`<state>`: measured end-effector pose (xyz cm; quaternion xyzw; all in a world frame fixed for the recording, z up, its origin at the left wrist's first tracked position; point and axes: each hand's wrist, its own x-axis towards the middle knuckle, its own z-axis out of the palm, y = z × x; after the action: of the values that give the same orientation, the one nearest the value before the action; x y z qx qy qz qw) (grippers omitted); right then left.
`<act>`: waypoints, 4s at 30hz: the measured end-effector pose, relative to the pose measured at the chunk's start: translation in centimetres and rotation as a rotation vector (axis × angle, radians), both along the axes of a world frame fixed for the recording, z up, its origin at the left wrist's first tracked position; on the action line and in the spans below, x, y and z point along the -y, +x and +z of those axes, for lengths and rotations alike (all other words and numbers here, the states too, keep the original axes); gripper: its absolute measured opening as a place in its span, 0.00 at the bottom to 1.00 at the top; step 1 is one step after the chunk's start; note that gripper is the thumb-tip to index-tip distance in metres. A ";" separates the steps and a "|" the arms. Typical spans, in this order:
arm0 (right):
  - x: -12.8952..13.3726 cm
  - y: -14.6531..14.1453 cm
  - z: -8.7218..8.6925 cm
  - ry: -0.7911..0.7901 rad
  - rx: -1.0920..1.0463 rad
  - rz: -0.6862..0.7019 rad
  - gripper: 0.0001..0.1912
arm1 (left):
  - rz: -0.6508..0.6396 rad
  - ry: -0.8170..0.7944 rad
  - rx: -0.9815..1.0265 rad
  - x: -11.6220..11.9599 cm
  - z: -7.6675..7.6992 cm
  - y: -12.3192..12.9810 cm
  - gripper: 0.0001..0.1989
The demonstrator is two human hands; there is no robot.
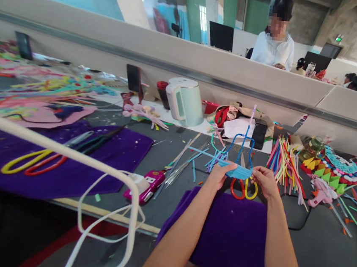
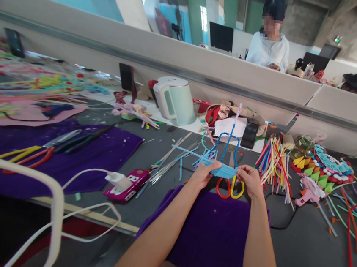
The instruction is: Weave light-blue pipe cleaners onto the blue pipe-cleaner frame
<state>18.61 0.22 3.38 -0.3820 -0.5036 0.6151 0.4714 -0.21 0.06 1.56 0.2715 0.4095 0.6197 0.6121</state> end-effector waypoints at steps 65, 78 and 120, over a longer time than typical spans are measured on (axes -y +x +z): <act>-0.5 -1.8 -1.7 0.070 0.026 -0.187 0.15 | 0.174 0.042 -0.074 -0.4 -0.1 -0.5 0.14; -0.5 -1.8 -1.6 0.098 0.087 -0.242 0.17 | 0.278 0.038 -0.085 -0.7 -0.2 -0.8 0.13; -0.7 -3.5 -2.3 -0.069 -0.186 -0.238 0.15 | 0.207 0.075 0.163 -0.8 -0.7 0.2 0.12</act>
<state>15.08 0.96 1.11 -0.3963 -0.3874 0.6046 0.5721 -0.04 0.91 0.83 0.1993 0.3607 0.7143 0.5656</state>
